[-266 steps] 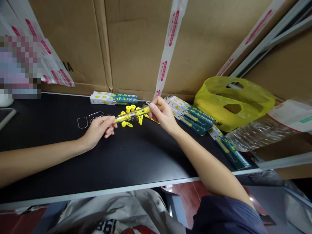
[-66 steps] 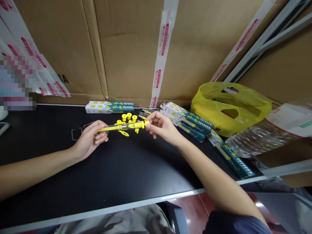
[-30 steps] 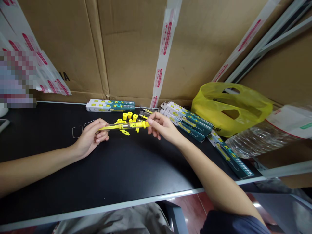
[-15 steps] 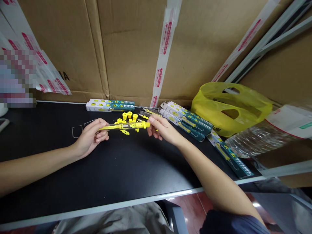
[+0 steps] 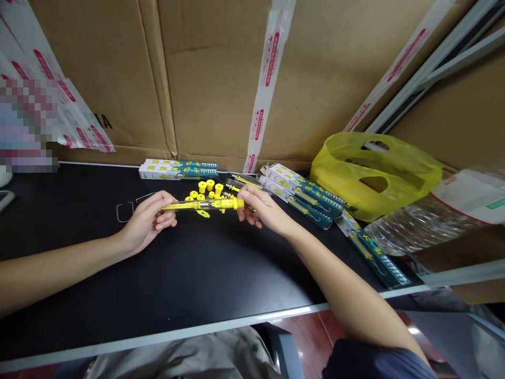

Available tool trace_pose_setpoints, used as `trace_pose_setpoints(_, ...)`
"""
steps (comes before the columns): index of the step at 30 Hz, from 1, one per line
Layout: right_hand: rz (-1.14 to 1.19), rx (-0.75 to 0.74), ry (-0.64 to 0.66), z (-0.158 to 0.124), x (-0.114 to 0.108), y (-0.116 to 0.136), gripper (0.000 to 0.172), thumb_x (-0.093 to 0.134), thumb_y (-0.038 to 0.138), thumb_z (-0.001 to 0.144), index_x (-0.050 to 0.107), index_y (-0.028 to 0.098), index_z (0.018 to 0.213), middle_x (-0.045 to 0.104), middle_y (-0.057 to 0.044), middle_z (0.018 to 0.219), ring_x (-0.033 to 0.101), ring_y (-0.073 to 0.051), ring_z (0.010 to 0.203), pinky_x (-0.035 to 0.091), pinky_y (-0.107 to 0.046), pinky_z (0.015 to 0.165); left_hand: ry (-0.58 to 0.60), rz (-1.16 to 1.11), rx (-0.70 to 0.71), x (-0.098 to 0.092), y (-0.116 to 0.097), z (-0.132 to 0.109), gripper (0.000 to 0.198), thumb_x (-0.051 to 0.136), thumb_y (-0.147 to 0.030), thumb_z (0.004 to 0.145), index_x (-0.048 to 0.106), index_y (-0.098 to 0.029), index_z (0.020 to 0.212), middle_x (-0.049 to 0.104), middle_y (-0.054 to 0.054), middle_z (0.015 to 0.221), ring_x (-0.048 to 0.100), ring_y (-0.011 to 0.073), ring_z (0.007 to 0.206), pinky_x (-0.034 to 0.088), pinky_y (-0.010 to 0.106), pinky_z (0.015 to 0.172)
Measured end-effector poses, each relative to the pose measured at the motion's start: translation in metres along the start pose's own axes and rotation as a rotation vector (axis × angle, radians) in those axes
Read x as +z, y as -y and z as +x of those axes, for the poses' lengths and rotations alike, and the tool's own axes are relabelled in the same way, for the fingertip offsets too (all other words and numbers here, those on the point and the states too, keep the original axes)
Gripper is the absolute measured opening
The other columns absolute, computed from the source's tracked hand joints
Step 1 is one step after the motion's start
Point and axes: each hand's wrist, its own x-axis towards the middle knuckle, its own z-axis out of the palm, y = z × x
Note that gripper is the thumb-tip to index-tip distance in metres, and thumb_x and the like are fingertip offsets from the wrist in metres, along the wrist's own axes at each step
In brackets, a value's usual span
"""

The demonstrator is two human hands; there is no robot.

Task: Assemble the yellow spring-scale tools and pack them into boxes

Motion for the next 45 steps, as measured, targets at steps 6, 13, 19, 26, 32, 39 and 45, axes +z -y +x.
trace_pose_setpoints(6, 0.010, 0.023, 0.028, -0.0004, 0.0020, 0.0016, 0.022, 0.051, 0.039, 0.088, 0.042, 0.021, 0.080, 0.061, 0.002, 0.061, 0.046, -0.007, 0.040, 0.031, -0.014, 0.032, -0.008, -0.010, -0.006, 0.0005, -0.0011, 0.0004, 0.016, 0.055, -0.024, 0.085, 0.047, -0.019, 0.071, 0.031, -0.010, 0.047, 0.029, 0.0030, 0.039, 0.044, 0.019, 0.056)
trace_pose_setpoints(13, -0.031, 0.039, -0.039, 0.0020, 0.0056, -0.0023, 0.042, 0.041, 0.059, 0.089, 0.046, 0.020, 0.076, 0.057, 0.001, 0.056, 0.044, -0.007, 0.039, 0.030, -0.015, 0.030, -0.007, -0.006, -0.005, 0.0008, -0.0009, 0.0005, 0.016, 0.055, -0.024, 0.085, 0.047, -0.019, 0.072, 0.031, -0.010, 0.047, 0.029, 0.0031, 0.039, 0.044, 0.019, 0.055)
trace_pose_setpoints(19, 0.044, 0.039, 0.030, 0.0003, 0.0036, 0.0014, 0.020, 0.051, 0.038, 0.086, 0.041, 0.022, 0.080, 0.061, 0.002, 0.060, 0.045, -0.008, 0.040, 0.030, -0.014, 0.031, -0.005, -0.001, 0.006, 0.0001, -0.0001, 0.0006, 0.016, 0.052, -0.023, 0.086, 0.046, -0.019, 0.072, 0.030, -0.010, 0.047, 0.029, 0.0029, 0.039, 0.044, 0.019, 0.056)
trace_pose_setpoints(26, -0.068, 0.057, -0.025, 0.0013, 0.0066, -0.0012, 0.046, 0.043, 0.058, 0.089, 0.047, 0.018, 0.067, 0.056, -0.001, 0.055, 0.042, -0.007, 0.039, 0.031, -0.015, 0.031, 0.001, -0.007, 0.005, 0.0000, 0.0004, 0.0012, 0.015, 0.054, -0.023, 0.085, 0.047, -0.019, 0.073, 0.030, -0.010, 0.047, 0.029, 0.0030, 0.039, 0.044, 0.019, 0.056)
trace_pose_setpoints(32, 0.039, 0.038, 0.023, 0.0008, 0.0044, 0.0011, 0.025, 0.051, 0.044, 0.085, 0.042, 0.021, 0.081, 0.060, 0.002, 0.060, 0.045, -0.008, 0.041, 0.030, -0.013, 0.031, 0.004, 0.001, 0.009, -0.0006, 0.0001, 0.0009, 0.016, 0.052, -0.023, 0.087, 0.046, -0.018, 0.073, 0.031, -0.010, 0.047, 0.029, 0.0026, 0.040, 0.044, 0.019, 0.056)
trace_pose_setpoints(39, -0.045, 0.059, 0.008, 0.0009, 0.0082, 0.0000, 0.037, 0.045, 0.050, 0.089, 0.045, 0.018, 0.070, 0.056, 0.001, 0.056, 0.043, -0.006, 0.039, 0.031, -0.014, 0.030, 0.012, 0.001, 0.014, -0.0019, 0.0020, 0.0020, 0.016, 0.052, -0.023, 0.087, 0.046, -0.019, 0.073, 0.030, -0.011, 0.047, 0.029, 0.0025, 0.039, 0.044, 0.019, 0.056)
trace_pose_setpoints(45, 0.009, 0.054, -0.007, 0.0017, 0.0057, -0.0027, 0.031, 0.043, 0.049, 0.091, 0.044, 0.020, 0.079, 0.058, 0.001, 0.059, 0.045, -0.007, 0.040, 0.030, -0.013, 0.030, 0.006, 0.006, 0.013, -0.0006, 0.0015, 0.0021, 0.016, 0.051, -0.022, 0.087, 0.046, -0.018, 0.073, 0.030, -0.011, 0.047, 0.029, 0.0025, 0.039, 0.043, 0.019, 0.055)
